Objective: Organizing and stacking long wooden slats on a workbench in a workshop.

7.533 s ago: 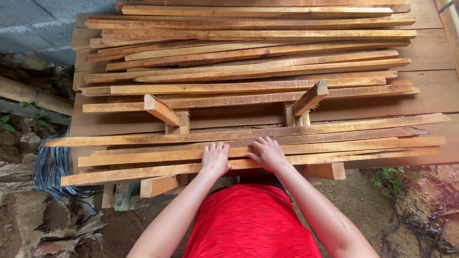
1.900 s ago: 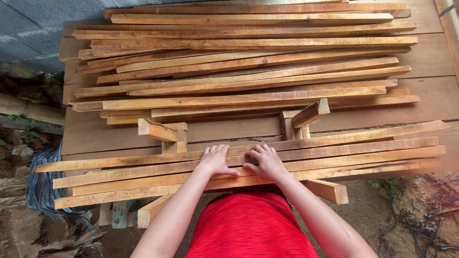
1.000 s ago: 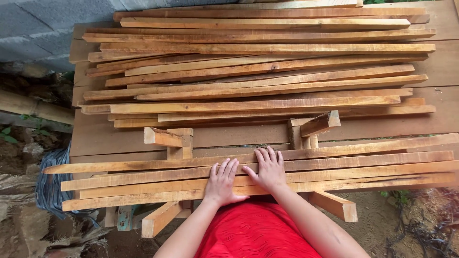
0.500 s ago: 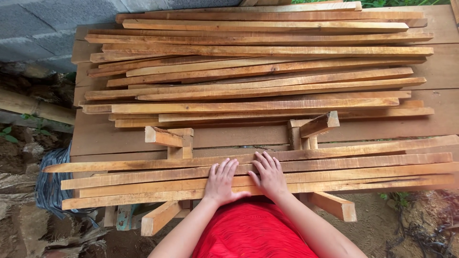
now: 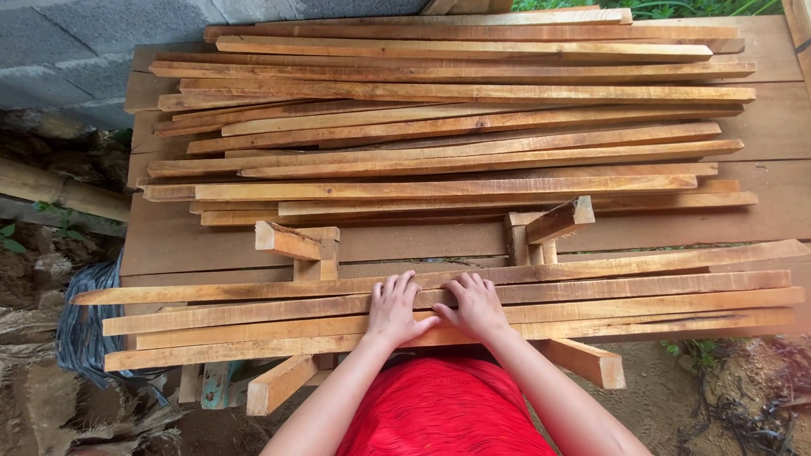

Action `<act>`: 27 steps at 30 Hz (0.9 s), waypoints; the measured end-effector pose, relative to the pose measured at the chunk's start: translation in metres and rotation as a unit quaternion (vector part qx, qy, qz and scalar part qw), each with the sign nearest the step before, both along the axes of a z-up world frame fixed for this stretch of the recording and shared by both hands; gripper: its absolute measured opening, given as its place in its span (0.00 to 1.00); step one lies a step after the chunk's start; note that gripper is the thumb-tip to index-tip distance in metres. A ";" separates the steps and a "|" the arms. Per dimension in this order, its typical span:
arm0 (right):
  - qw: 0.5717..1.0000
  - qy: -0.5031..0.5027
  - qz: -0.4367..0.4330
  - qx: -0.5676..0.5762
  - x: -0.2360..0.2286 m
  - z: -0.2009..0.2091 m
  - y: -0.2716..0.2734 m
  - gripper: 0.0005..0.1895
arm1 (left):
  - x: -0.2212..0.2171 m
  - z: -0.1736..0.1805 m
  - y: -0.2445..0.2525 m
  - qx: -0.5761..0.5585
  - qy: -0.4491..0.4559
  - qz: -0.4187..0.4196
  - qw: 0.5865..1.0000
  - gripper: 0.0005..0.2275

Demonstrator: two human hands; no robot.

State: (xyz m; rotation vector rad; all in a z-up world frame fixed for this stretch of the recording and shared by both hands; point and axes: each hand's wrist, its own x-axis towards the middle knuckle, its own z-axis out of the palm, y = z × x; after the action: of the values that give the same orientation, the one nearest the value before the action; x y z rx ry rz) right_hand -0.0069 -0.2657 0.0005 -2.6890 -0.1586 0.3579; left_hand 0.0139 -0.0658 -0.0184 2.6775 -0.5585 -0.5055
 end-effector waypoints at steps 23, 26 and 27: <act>0.996 -0.066 0.050 0.021 -0.001 0.014 -0.010 0.25 | 0.024 0.032 -0.019 0.140 0.085 -0.047 0.985 0.44; 0.995 -0.083 0.037 0.053 -0.003 0.002 -0.013 0.24 | 0.023 0.032 -0.017 0.128 0.082 -0.037 0.988 0.45; 0.995 -0.054 0.027 0.083 -0.005 0.000 -0.014 0.24 | 0.021 0.031 -0.016 0.120 0.079 -0.033 0.989 0.45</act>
State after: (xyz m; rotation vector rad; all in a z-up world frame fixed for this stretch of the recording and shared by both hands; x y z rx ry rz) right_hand -0.0120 -0.2798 0.0004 -2.5431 -0.2808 0.2041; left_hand 0.0354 -0.0820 0.0131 2.8168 -0.5727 -0.8443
